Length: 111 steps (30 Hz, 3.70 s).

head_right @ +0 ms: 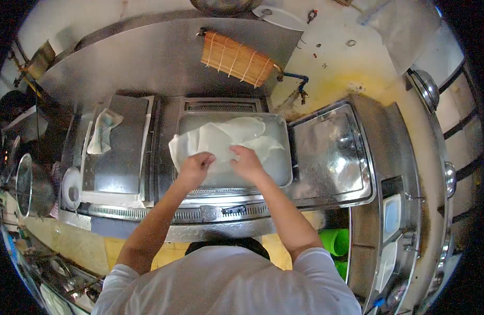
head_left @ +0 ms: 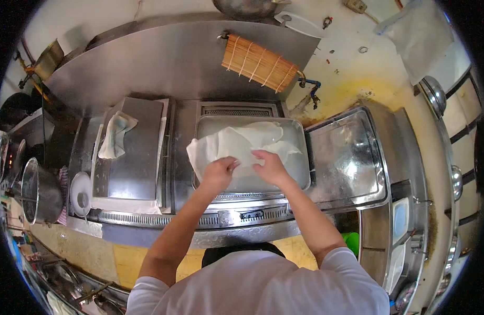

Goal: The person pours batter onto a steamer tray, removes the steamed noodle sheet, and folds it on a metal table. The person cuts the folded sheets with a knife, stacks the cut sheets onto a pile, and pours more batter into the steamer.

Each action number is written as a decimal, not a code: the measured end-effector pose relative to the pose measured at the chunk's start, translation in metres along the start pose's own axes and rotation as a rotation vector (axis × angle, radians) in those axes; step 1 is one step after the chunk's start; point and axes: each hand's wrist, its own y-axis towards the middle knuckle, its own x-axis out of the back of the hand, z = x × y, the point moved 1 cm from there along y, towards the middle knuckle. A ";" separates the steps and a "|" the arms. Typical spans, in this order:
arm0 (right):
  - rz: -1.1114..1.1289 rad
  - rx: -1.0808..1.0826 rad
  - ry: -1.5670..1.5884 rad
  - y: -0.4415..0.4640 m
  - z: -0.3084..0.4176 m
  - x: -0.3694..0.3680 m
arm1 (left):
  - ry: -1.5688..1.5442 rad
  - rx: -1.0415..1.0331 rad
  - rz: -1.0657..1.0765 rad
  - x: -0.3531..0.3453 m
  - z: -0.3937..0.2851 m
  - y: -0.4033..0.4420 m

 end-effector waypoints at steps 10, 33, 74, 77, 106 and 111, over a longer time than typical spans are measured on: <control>-0.066 -0.062 0.091 0.007 -0.122 0.009 | -0.103 -0.090 -0.628 0.115 -0.089 0.046; 0.082 0.185 0.444 0.013 0.004 0.046 | 0.166 -0.346 -0.312 0.020 -0.150 0.053; 0.059 -0.063 0.151 -0.008 -0.073 0.045 | 0.064 -0.183 -0.490 0.091 -0.107 0.040; 0.084 -0.187 -0.196 -0.026 -0.139 0.076 | -0.001 -0.021 -0.586 0.096 -0.065 0.026; 0.114 -0.126 -0.225 -0.024 -0.126 0.075 | 0.002 0.001 -0.426 0.087 -0.095 0.015; -0.094 0.259 0.367 -0.012 0.021 0.053 | 0.123 -0.155 -0.227 0.016 -0.143 0.030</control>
